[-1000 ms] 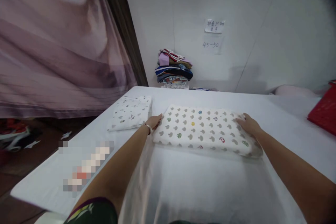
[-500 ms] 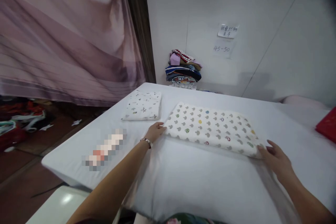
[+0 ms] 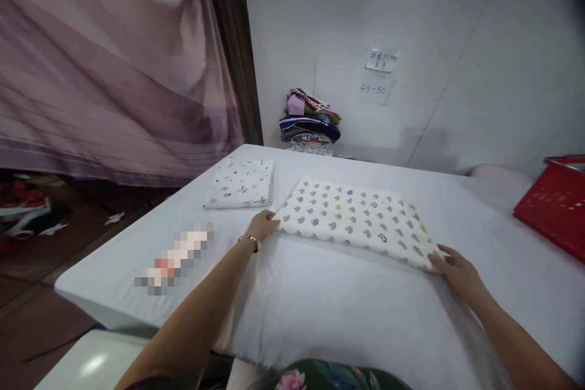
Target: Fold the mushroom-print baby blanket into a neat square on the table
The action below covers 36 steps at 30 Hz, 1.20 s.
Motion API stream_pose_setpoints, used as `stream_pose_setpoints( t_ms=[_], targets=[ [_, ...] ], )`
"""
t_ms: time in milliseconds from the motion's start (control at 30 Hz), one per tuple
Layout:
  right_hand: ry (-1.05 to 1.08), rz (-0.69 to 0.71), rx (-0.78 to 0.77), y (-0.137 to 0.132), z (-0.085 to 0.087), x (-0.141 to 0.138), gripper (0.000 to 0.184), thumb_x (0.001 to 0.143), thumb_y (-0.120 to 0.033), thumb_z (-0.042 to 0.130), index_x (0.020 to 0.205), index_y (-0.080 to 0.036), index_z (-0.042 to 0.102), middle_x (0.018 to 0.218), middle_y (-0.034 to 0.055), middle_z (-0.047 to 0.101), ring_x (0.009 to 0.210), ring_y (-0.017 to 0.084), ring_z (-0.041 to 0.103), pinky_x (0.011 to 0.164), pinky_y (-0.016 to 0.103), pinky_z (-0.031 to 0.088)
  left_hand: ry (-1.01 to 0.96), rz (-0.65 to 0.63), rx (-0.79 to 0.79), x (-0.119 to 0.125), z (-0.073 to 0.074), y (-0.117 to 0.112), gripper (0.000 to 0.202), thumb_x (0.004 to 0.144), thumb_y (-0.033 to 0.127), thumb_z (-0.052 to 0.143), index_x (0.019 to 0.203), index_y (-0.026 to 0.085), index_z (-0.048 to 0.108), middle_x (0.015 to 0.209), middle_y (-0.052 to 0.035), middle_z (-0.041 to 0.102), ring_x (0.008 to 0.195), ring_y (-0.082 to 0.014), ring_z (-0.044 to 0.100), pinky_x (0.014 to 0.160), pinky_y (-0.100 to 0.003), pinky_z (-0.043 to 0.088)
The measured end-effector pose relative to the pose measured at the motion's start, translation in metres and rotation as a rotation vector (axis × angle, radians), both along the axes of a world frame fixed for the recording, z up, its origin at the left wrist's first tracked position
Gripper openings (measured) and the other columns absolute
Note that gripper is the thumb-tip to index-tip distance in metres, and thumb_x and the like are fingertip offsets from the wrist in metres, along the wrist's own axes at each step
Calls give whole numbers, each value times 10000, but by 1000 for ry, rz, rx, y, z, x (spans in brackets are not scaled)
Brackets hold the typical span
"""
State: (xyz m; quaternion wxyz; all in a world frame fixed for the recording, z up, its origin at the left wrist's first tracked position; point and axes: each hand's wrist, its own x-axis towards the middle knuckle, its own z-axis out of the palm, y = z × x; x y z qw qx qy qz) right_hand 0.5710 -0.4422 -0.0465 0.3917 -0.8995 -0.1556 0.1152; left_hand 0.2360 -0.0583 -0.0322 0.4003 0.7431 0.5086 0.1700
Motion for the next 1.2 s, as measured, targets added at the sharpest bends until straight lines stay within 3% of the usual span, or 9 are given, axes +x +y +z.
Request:
stream_pose_setpoints(
  t_ms=[133,233,367,433,533,633,767,967,1200],
  targets=[
    [-226,113,-240,1,-1,-3,649,716,-540,485,1239,-156,479,946,96,630,876,283,578,737,397,452,101,6,92,-1,7,-9,252,694,229,577,934,153,581,782,-40,631,715,-173,593,644,-269,444],
    [-629,234,-239,26,15,-24,566,789,-476,412,1248,-149,470,1227,132,517,1149,313,437,920,462,362,121,-72,414,19,19,-33,363,762,292,523,1100,162,533,1127,-103,575,1059,-238,510,884,-351,393],
    [-841,666,-172,79,28,-72,551,882,-442,319,1357,-163,329,1427,89,285,1329,244,179,1058,440,201,80,-568,847,58,20,-82,471,838,435,425,1244,197,450,1364,-80,408,1276,-243,311,1057,-429,212],
    [-821,883,-235,96,22,-89,578,882,-470,330,1390,-202,267,1442,63,249,1337,241,155,1074,461,148,100,-783,906,69,8,-98,565,832,520,391,1309,217,379,1414,-63,337,1317,-244,237,1084,-466,118],
    [-732,1055,-314,101,4,-98,607,880,-511,314,1411,-235,208,1442,47,241,1332,234,179,1074,463,153,167,-906,860,69,-14,-101,642,826,585,328,1352,217,313,1420,-61,327,1324,-236,225,1083,-462,121],
    [-668,1069,-338,96,-5,-95,606,889,-518,279,1416,-237,181,1451,33,206,1336,224,164,1077,458,157,187,-932,815,63,-24,-95,650,828,599,299,1364,231,288,1431,-53,304,1331,-231,210,1079,-461,137],
    [-570,1041,-363,100,6,-90,585,892,-538,230,1410,-269,193,1450,6,208,1336,201,171,1079,445,169,175,-930,752,63,-15,-91,616,830,610,271,1333,260,340,1412,-36,344,1317,-222,247,1068,-455,171],
    [-593,833,-484,113,5,-78,658,858,-607,203,1405,-243,223,1468,26,142,1348,248,81,1073,505,92,255,-571,728,61,-15,-68,608,834,601,268,1294,233,416,1412,-59,342,1321,-260,223,1068,-492,129],
    [-540,799,-388,98,-10,-39,531,869,-548,234,1352,-350,326,1434,-45,263,1316,213,234,1056,428,232,207,-481,663,47,-13,-46,519,850,564,278,1209,256,489,1375,-39,403,1294,-232,280,1046,-459,204]
  ],
)
